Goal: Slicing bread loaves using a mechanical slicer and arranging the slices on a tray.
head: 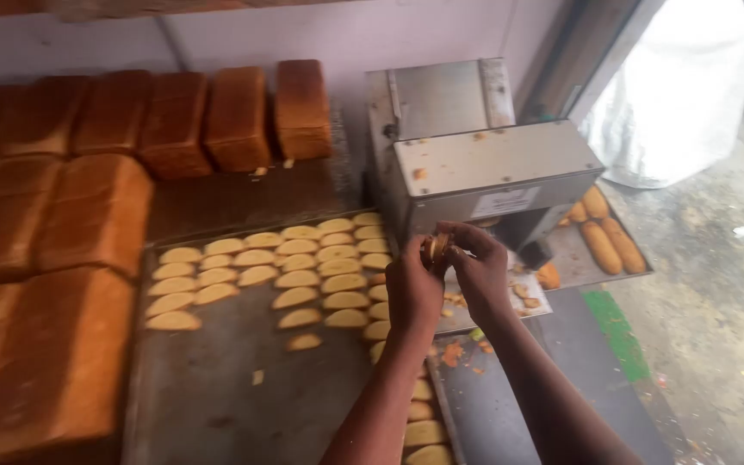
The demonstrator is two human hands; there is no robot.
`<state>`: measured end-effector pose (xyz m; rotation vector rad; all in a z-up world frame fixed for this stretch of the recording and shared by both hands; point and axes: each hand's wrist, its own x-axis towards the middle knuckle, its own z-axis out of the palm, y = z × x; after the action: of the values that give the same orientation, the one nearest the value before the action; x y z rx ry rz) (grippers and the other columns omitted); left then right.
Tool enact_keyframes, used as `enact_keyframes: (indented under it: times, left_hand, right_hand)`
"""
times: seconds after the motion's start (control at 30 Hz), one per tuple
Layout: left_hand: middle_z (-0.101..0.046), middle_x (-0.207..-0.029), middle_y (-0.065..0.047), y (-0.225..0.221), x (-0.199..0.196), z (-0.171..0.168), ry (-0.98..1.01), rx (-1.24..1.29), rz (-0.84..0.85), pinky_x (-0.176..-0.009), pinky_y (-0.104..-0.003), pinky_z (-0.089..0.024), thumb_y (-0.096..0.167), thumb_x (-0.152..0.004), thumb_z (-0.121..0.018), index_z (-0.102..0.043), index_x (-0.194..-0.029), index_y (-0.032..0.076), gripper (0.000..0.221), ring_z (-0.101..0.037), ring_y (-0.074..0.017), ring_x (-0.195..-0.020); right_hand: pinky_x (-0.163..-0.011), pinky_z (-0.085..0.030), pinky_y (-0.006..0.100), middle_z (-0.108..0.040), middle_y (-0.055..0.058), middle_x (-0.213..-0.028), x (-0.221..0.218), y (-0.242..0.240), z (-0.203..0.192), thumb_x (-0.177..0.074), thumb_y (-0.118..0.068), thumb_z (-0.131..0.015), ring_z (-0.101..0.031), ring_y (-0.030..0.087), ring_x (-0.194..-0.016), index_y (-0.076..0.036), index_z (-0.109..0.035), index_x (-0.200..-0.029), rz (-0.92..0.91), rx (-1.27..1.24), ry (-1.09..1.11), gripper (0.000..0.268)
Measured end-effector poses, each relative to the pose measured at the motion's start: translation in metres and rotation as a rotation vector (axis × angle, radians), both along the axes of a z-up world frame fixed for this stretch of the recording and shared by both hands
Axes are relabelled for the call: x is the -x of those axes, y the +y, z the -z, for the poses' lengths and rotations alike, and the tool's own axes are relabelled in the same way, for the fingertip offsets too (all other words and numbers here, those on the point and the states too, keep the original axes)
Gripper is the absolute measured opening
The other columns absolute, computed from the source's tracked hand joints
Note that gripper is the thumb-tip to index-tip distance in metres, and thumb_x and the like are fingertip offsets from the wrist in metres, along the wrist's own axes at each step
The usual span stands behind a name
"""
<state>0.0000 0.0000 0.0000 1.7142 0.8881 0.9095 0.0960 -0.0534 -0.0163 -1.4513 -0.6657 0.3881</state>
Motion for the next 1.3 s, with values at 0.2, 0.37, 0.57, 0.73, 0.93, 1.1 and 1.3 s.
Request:
enact_keyframes:
  times: [0.2,0.37,0.57,0.73,0.93,1.1,1.3]
  left_hand:
    - [-0.076,-0.089,-0.018,0.044,0.101,-0.01,0.043,-0.101,-0.158,-0.069,-0.041,-0.057,0.018,-0.089,-0.076,-0.068,-0.113,0.003,0.029,-0.076,-0.0321,-0.083]
    - [-0.078,-0.091,-0.014,0.071,0.177,-0.018,0.054,0.004,-0.182,-0.07,-0.039,-0.058,0.019,-0.093,-0.071,-0.067,-0.115,0.005,0.026,-0.077,-0.0261,-0.083]
    - [-0.077,-0.091,-0.012,0.098,0.244,0.025,0.042,0.017,-0.196,-0.07,-0.036,-0.057,0.017,-0.09,-0.074,-0.068,-0.116,0.007,0.028,-0.077,-0.0236,-0.083]
    - [-0.077,-0.086,-0.012,0.106,0.276,0.065,0.097,0.225,-0.267,-0.071,-0.035,-0.057,0.016,-0.089,-0.072,-0.067,-0.118,0.011,0.03,-0.078,-0.0236,-0.081]
    - [-0.075,-0.099,-0.012,0.117,0.306,0.115,0.077,0.046,-0.398,-0.083,-0.039,-0.056,0.017,-0.089,-0.078,-0.07,-0.108,0.009,0.022,-0.073,-0.0287,-0.094]
    - [-0.059,-0.119,-0.019,0.115,0.316,0.087,0.23,-0.251,-0.484,-0.089,-0.047,-0.051,0.008,-0.082,-0.08,-0.063,-0.123,0.003,0.044,-0.06,-0.0402,-0.109]
    - [-0.06,-0.125,-0.017,0.111,0.324,0.09,0.083,-0.399,-0.437,-0.093,-0.044,-0.053,0.002,-0.085,-0.072,-0.061,-0.125,0.003,0.041,-0.061,-0.0394,-0.114]
  right_hand:
    - [-0.081,-0.057,0.027,-0.077,0.008,-0.104,0.094,0.06,-0.008,-0.083,0.003,-0.06,-0.071,0.013,-0.091,0.0,-0.073,-0.12,-0.115,-0.012,-0.002,0.039]
    - [-0.079,-0.056,0.031,-0.075,0.01,-0.102,0.17,0.084,-0.043,-0.083,0.003,-0.063,-0.069,0.015,-0.089,-0.002,-0.074,-0.121,-0.226,0.163,-0.055,0.039]
    - [-0.082,-0.058,0.027,-0.077,0.009,-0.103,0.212,0.113,0.005,-0.085,0.001,-0.063,-0.072,0.012,-0.094,-0.001,-0.072,-0.121,-0.409,0.107,-0.115,0.038]
    - [-0.06,-0.052,0.032,-0.076,0.012,-0.097,0.251,0.107,0.014,-0.089,0.0,-0.062,-0.071,0.014,-0.08,-0.003,-0.068,-0.124,-0.343,0.329,-0.01,0.036]
    - [-0.066,-0.057,0.028,-0.074,0.007,-0.094,0.274,0.094,0.06,-0.091,-0.006,-0.062,-0.072,0.013,-0.074,-0.01,-0.067,-0.129,-0.299,0.26,0.095,0.038]
    - [-0.075,-0.058,0.034,-0.062,0.017,-0.118,0.276,0.088,0.083,-0.08,0.0,-0.074,-0.07,0.024,-0.085,-0.004,-0.072,-0.119,-0.203,0.268,-0.447,0.039]
    - [-0.08,-0.058,0.04,-0.06,0.02,-0.122,0.286,0.086,0.101,-0.084,-0.002,-0.074,-0.067,0.036,-0.096,-0.004,-0.069,-0.119,-0.16,0.193,-0.684,0.036]
